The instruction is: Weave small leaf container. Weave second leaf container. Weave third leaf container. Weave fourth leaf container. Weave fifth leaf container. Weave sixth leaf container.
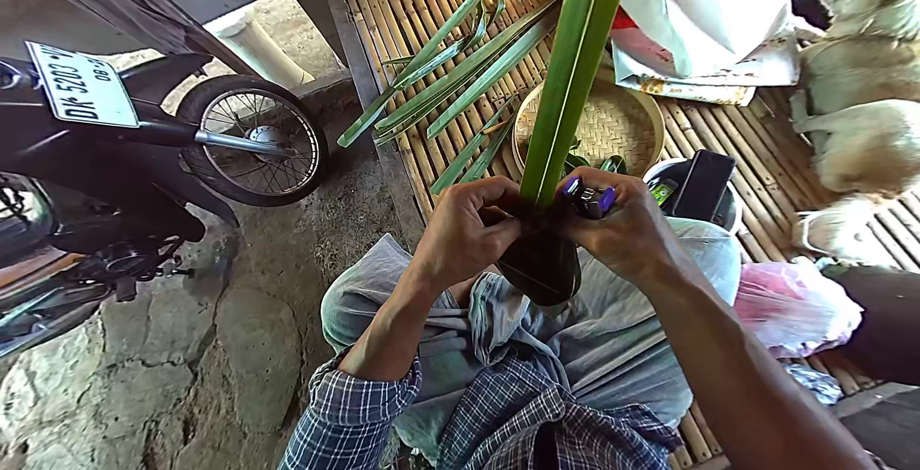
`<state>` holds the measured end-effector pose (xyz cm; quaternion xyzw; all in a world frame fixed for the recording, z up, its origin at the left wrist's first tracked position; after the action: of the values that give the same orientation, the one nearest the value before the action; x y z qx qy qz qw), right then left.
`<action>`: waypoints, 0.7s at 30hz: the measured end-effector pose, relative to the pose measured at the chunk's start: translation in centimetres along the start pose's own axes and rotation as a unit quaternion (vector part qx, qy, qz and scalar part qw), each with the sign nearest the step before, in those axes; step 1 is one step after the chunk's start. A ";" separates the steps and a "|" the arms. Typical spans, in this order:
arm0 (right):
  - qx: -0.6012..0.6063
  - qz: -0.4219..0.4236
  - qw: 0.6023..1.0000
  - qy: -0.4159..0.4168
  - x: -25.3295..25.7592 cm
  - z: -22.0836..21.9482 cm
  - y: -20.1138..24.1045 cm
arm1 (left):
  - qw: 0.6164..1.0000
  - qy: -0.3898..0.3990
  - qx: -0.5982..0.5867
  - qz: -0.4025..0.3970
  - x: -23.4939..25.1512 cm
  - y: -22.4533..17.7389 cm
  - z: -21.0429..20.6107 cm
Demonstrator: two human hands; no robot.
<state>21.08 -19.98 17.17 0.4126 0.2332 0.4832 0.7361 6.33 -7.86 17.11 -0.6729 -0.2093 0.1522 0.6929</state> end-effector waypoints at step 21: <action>-0.391 0.057 0.914 0.092 0.2 1.1 2.9 | 0.986 -0.052 0.149 -0.052 0.3 -0.3 0.0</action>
<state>20.44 -19.66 20.23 0.0581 0.0686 0.6129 0.7851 6.52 -7.73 17.39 -0.5414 -0.2547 0.1803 0.7807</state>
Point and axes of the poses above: each hand's wrist, its own x-axis towards the middle knuckle, its own z-axis out of the back of the hand, y = z × x, the point moved 5 cm from there along x, towards the middle knuckle, and after that the axes turned 12 degrees about -x, right-handed, at the moved point
